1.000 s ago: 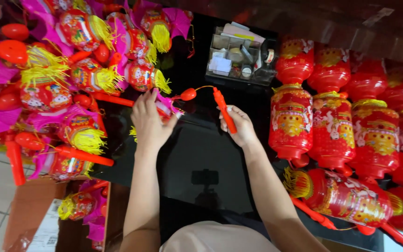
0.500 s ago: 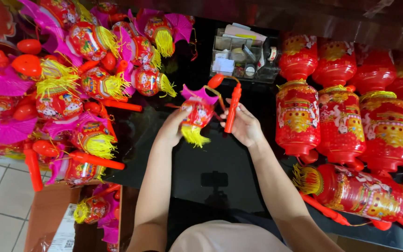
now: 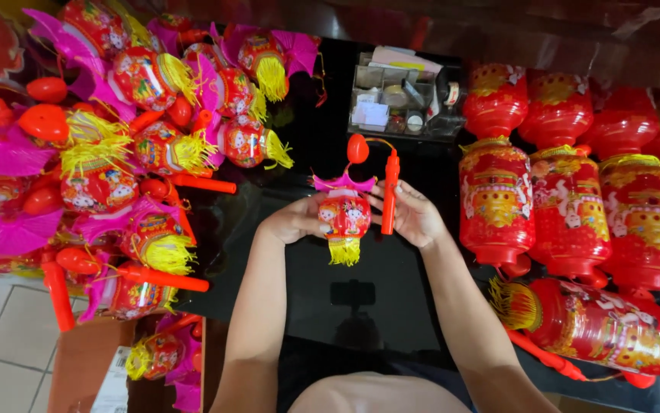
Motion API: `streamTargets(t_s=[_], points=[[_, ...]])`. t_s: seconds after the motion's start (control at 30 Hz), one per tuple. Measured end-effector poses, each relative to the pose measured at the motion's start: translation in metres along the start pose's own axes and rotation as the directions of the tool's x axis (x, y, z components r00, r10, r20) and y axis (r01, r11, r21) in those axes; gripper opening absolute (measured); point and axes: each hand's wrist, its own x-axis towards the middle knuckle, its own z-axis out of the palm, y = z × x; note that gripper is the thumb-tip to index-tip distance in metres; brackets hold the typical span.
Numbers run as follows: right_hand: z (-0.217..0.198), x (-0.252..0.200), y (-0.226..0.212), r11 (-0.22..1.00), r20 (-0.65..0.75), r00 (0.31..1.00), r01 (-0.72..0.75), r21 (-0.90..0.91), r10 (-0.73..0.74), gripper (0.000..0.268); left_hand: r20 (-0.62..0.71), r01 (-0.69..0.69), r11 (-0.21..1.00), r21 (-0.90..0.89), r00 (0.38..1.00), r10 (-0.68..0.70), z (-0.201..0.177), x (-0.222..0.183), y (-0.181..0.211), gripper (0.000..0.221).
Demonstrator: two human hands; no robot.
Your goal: Assembling decorative lanterns by attaching handles and securing them with a small hand tool.
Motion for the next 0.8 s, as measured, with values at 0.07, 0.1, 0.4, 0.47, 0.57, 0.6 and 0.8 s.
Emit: streamTargets(t_s=[0.07, 0.1, 0.4, 0.47, 0.57, 0.6, 0.8], points=[[0.005, -0.002, -0.003, 1.0, 0.002, 1.0, -0.011, 0.001, 0.011, 0.034, 0.001, 0.006, 1.0, -0.006, 1.0, -0.006, 0.024, -0.007, 0.021, 0.071], [0.006, -0.005, -0.005, 1.0, 0.001, 1.0, -0.027, 0.001, 0.027, 0.032, 0.001, 0.014, 1.0, -0.017, 1.0, -0.014, 0.037, -0.01, 0.03, 0.071], [0.002, -0.005, -0.001, 0.999, 0.041, 0.999, -0.036, 0.008, 0.036, 0.033, -0.023, 0.039, 0.998, 0.04, 0.999, -0.038, 0.009, -0.004, 0.017, 0.073], [-0.001, -0.002, 0.002, 1.0, 0.05, 0.998, -0.025, 0.011, 0.024, 0.033, -0.033, 0.037, 0.998, 0.048, 0.999, -0.035, 0.007, -0.004, 0.015, 0.073], [-0.004, 0.0, 0.004, 1.0, 0.068, 0.998, 0.006, 0.008, -0.007, 0.033, -0.051, 0.035, 0.997, 0.07, 0.998, -0.031, -0.004, 0.001, 0.004, 0.072], [-0.004, 0.001, 0.006, 1.0, 0.076, 0.997, 0.022, 0.007, -0.023, 0.034, -0.063, 0.039, 0.996, 0.083, 0.997, -0.033, -0.009, 0.002, -0.001, 0.072], [0.009, -0.002, 0.019, 0.916, 0.044, 0.957, 0.287, -0.28, -0.287, 0.039, -0.139, -0.252, 0.826, 0.505, 0.92, 0.366, 0.009, 0.007, -0.012, 0.1]])
